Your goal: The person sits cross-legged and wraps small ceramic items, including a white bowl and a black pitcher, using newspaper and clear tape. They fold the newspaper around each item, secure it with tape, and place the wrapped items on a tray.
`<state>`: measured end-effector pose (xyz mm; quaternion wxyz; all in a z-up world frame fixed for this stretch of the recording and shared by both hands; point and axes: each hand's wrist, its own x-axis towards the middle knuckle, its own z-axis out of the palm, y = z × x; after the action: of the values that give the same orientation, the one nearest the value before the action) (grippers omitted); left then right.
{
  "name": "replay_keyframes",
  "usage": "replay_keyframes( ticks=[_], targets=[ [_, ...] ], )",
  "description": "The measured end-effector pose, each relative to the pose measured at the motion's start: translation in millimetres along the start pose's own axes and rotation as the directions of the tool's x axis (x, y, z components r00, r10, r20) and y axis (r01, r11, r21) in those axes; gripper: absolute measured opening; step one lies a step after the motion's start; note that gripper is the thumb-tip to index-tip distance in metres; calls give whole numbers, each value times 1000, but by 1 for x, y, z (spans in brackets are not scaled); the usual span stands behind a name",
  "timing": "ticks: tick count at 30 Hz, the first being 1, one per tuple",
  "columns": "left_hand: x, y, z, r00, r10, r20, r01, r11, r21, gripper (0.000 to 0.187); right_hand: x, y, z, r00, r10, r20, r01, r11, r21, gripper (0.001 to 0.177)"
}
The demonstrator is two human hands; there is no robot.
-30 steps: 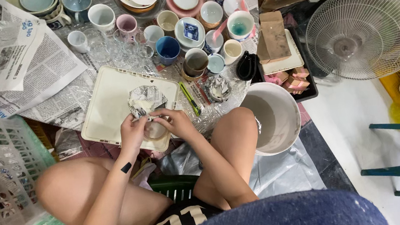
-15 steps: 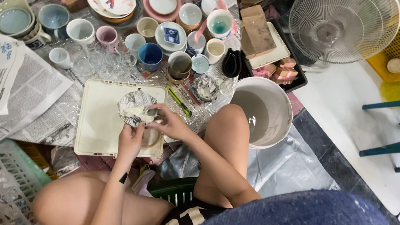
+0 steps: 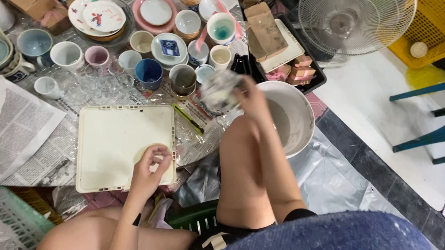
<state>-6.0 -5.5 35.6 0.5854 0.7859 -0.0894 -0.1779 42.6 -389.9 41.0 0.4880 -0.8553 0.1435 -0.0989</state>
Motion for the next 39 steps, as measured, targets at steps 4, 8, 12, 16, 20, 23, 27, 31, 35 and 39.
replay_keyframes(
  ticks=[4, 8, 12, 16, 20, 23, 27, 31, 35, 39],
  targets=[
    [-2, 20, 6, 998, -19, 53, 12, 991, 133, 32, 28, 84, -45, 982, -20, -188, -53, 925, -376, 42],
    [2, 18, 10, 997, 32, 63, -43, 982, 182, 31, 38, 161, -41, 921, 389, -12, -389, 919, -69, 46],
    [6, 6, 8, 985, 171, 34, -174, 959, 225, 28, 48, 194, -13, 889, 439, -130, -447, 893, -42, 57],
    [6, 4, 8, 998, 53, 33, -60, 965, 257, 29, 58, 198, 0, 899, 437, -40, -438, 892, -109, 53],
    [10, 1, 11, 997, 67, 36, -74, 962, 262, 29, 62, 195, 11, 890, 437, 132, -443, 896, 18, 49],
    [12, -6, 15, 997, 74, 37, -81, 956, 283, 29, 62, 196, 20, 889, 427, 164, -437, 899, 24, 45],
    [21, -22, 28, 999, -50, 22, 36, 907, 420, 35, 67, 199, 10, 910, 400, 106, -399, 916, -33, 41],
    [42, -36, 56, 970, 240, 36, -234, 888, 395, 37, 62, 206, -9, 937, 340, 78, -348, 925, 150, 35],
    [81, -38, 105, 1000, 19, 12, -21, 977, 212, 50, 57, 204, -26, 951, 298, -75, -270, 926, 264, 31],
    [136, -41, 154, 994, -33, -102, 44, 993, 109, 73, 50, 187, -22, 928, 350, -127, -312, 917, 247, 31]
  ],
)
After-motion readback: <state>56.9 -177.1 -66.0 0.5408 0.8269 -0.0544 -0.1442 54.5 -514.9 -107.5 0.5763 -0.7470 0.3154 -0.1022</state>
